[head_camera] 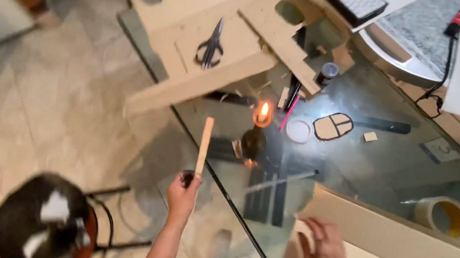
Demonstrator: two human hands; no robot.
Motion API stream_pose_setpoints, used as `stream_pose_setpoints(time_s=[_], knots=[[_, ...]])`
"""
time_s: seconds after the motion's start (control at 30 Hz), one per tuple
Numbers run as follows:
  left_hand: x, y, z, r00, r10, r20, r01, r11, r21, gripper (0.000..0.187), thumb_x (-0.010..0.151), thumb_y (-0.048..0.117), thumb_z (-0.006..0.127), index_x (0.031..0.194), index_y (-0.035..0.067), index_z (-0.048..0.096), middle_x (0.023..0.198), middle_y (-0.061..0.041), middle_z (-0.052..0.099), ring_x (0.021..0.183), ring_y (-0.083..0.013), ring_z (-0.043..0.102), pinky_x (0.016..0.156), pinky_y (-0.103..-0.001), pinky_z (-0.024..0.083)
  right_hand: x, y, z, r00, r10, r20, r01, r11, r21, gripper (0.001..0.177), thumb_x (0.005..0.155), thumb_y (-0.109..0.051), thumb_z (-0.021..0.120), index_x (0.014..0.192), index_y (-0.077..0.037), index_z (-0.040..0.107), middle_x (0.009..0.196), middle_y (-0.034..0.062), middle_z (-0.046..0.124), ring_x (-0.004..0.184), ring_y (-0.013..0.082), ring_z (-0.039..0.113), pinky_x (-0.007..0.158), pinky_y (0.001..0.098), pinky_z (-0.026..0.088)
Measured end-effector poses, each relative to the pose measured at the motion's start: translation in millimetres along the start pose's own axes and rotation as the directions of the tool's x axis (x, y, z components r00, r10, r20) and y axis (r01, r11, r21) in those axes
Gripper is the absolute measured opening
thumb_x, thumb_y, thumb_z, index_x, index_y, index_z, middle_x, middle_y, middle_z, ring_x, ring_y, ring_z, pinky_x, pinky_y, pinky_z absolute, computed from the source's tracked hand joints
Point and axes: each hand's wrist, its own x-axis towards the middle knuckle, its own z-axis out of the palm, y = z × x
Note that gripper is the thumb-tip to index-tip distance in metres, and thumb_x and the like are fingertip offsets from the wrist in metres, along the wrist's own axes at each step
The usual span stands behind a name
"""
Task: The person cuts strips of cardboard with scissors, then uses a lit candle to char the edges of the strips. The person repeatedly places the charred strips onto a larger cardboard base, adjusting their positions.
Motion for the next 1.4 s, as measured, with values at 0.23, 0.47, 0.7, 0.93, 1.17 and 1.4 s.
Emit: stream_pose_setpoints(time_s=[0.23,0.47,0.7,0.93,1.17,1.4], knots=[[151.4,90.4,-2.1,0.986,0.125,0.114,-0.150,0.957,0.248,0.019,0.095,0.026,0.073,0.096,0.007,0.071,0.089,-0.007,0.077,0.075,-0.0213,0.071,0.069,-0.040,0.055,20.6,-112.4,45.5,0.973,0.104,0.205,-0.152,0.959,0.239,0.019,0.093,-0.022,0.069,0.110,-0.013,0.068,0.099,0.0046,0.077,0.089,0.0198,0.073,0.082,0.0348,0.060],[312.3,138.2,85.1,0.770,0.489,0.410,-0.621,0.721,0.307,0.033,0.096,0.031,0.061,0.098,0.003,0.077,0.120,-0.014,0.068,0.101,-0.0350,0.066,0.081,-0.048,0.051,-102.5,-54.7,111.5,0.781,0.519,0.347,-0.578,0.811,0.087,0.006,0.084,-0.031,0.078,0.089,-0.030,0.075,0.083,-0.0020,0.074,0.075,0.0185,0.073,0.071,0.0328,0.056],[336.9,134.5,136.1,0.886,0.140,0.442,-0.437,0.574,0.693,0.049,0.102,0.038,0.060,0.127,-0.003,0.069,0.123,-0.029,0.069,0.116,-0.0494,0.058,0.089,-0.059,0.050,-95.7,-95.4,71.3,0.872,0.403,0.276,-0.457,0.873,0.169,0.014,0.103,-0.030,0.069,0.099,-0.017,0.069,0.084,0.0042,0.071,0.076,0.0258,0.066,0.067,0.0371,0.052],[359.8,108.6,148.6,0.877,0.107,0.469,-0.470,0.391,0.791,0.045,0.100,0.025,0.055,0.138,0.002,0.064,0.148,-0.035,0.036,0.126,-0.0524,0.037,0.096,-0.068,0.046,-101.8,-82.0,84.2,0.928,0.307,0.213,-0.329,0.941,0.077,0.011,0.104,-0.023,0.069,0.101,-0.013,0.065,0.084,0.0050,0.066,0.075,0.0266,0.060,0.070,0.0371,0.051],[401.3,48.8,53.9,0.647,0.482,0.591,-0.689,0.037,0.724,0.036,0.102,0.037,0.062,0.117,0.007,0.072,0.108,-0.033,0.068,0.110,-0.0456,0.056,0.093,-0.049,0.034,-59.7,-103.5,39.7,0.954,0.286,0.086,-0.299,0.919,0.258,0.010,0.101,-0.020,0.070,0.095,-0.011,0.067,0.080,0.0052,0.069,0.070,0.0255,0.062,0.061,0.0361,0.051],[251.2,9.5,-158.4,0.879,0.020,0.477,-0.410,0.543,0.733,0.038,0.093,0.038,0.069,0.121,0.013,0.076,0.092,-0.008,0.082,0.088,-0.0224,0.076,0.078,-0.036,0.056,-92.9,-79.1,87.1,0.666,0.502,0.552,-0.723,0.251,0.644,0.023,0.090,-0.034,0.077,0.108,-0.019,0.076,0.100,-0.0027,0.080,0.092,0.0085,0.076,0.084,0.0226,0.058]])
